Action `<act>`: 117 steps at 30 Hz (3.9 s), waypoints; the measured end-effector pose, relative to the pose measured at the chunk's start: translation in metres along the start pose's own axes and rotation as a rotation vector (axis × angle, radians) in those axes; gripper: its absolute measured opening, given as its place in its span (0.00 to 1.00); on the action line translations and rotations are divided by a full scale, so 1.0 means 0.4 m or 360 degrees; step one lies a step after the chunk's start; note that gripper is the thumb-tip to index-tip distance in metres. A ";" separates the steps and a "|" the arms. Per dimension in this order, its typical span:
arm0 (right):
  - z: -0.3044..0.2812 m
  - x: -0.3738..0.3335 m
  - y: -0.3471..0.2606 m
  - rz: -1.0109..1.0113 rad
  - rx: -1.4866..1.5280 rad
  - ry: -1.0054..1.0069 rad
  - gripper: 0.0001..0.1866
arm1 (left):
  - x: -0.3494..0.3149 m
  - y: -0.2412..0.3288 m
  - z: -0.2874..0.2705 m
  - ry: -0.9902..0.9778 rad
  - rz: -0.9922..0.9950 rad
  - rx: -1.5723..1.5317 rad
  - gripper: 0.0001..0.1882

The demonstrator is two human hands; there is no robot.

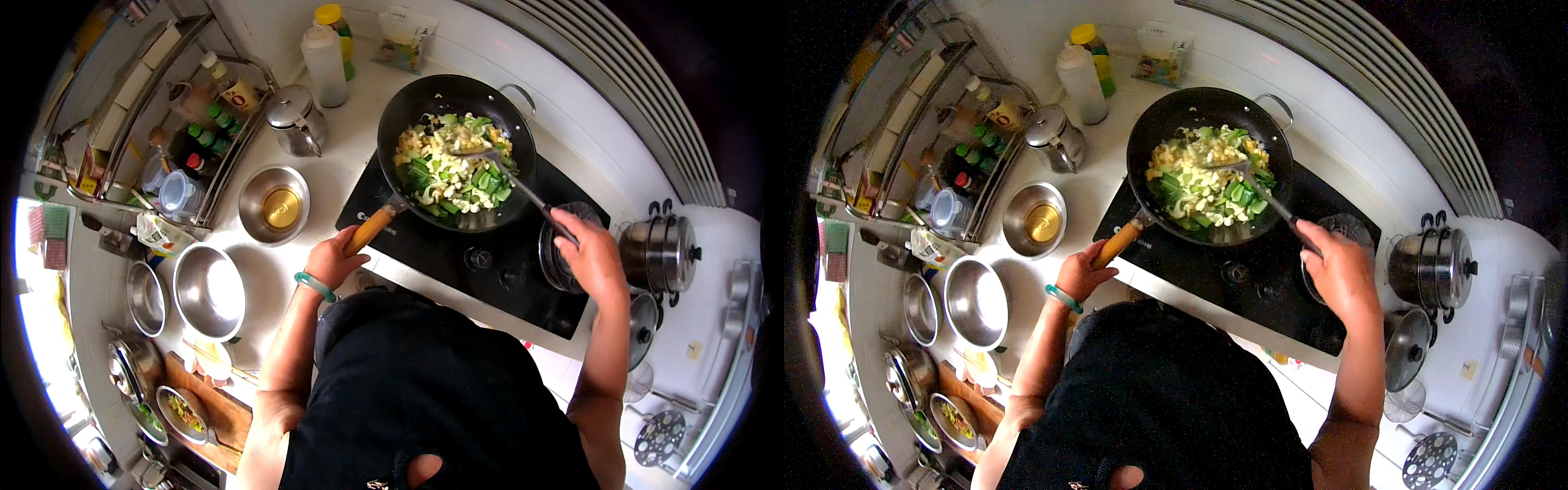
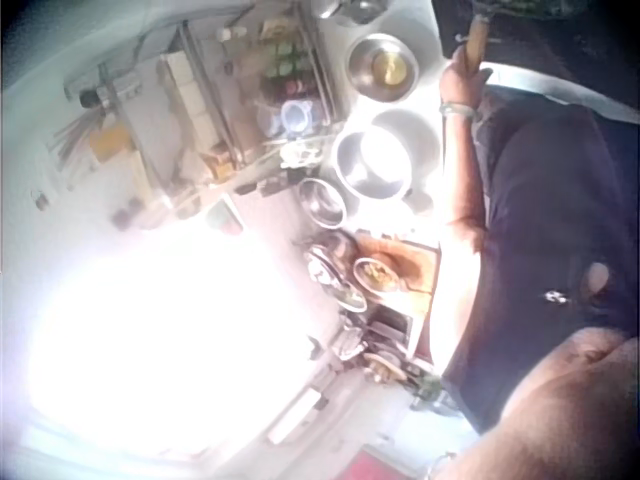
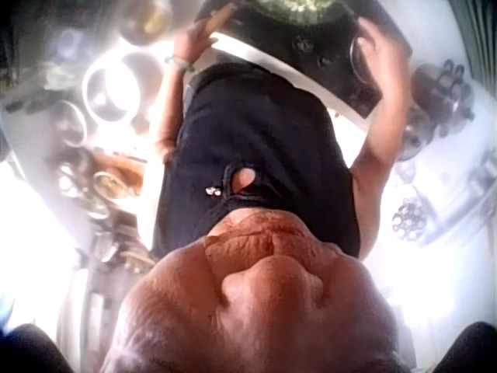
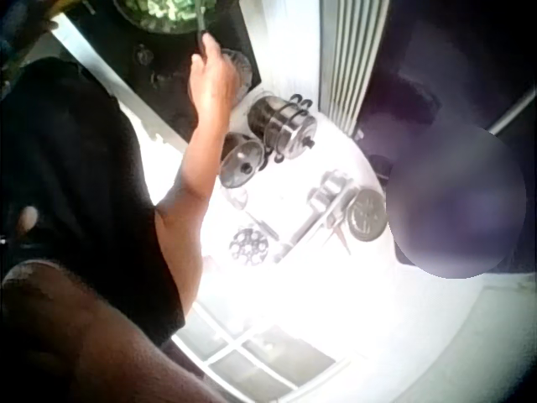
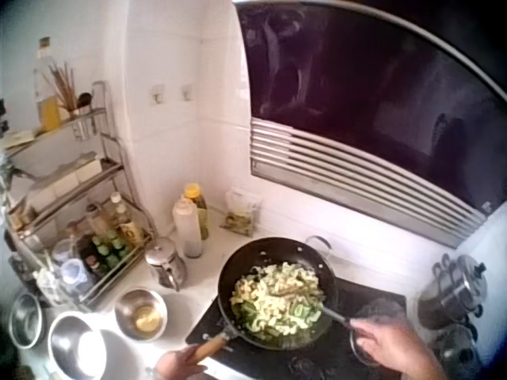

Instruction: The person stir-fries chopped vegetables and scrambled eggs in a wok on an induction cooktop. They add seasonings from a shelf, including a white powder and liquids from bottles, then continue to mix the ingredients with a spatula.

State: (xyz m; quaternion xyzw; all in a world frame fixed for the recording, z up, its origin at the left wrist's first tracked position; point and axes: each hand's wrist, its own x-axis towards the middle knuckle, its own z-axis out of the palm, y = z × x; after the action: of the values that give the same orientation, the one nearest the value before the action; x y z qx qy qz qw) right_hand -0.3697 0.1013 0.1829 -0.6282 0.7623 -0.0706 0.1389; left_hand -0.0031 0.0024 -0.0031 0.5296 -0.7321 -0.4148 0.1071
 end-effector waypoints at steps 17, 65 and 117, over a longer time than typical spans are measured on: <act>0.110 -0.024 0.008 0.0009 -0.0049 -0.0018 0.22 | 0.003 -0.010 0.003 -0.0029 -0.0009 -0.0066 0.33; -0.172 -0.057 0.043 0.0128 -0.0259 0.0092 0.20 | -0.006 0.006 -0.024 -0.0072 -0.0083 -0.0023 0.34; 0.081 0.315 0.091 0.0201 0.1054 -0.0652 0.21 | 0.005 -0.005 -0.025 -0.0059 0.0019 0.0080 0.35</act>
State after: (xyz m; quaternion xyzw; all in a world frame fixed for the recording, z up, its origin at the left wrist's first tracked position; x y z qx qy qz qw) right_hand -0.4158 -0.0124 0.1264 -0.5024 0.6919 -0.1773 0.4873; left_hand 0.0035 -0.0043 0.0011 0.5199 -0.7473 -0.4055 0.0825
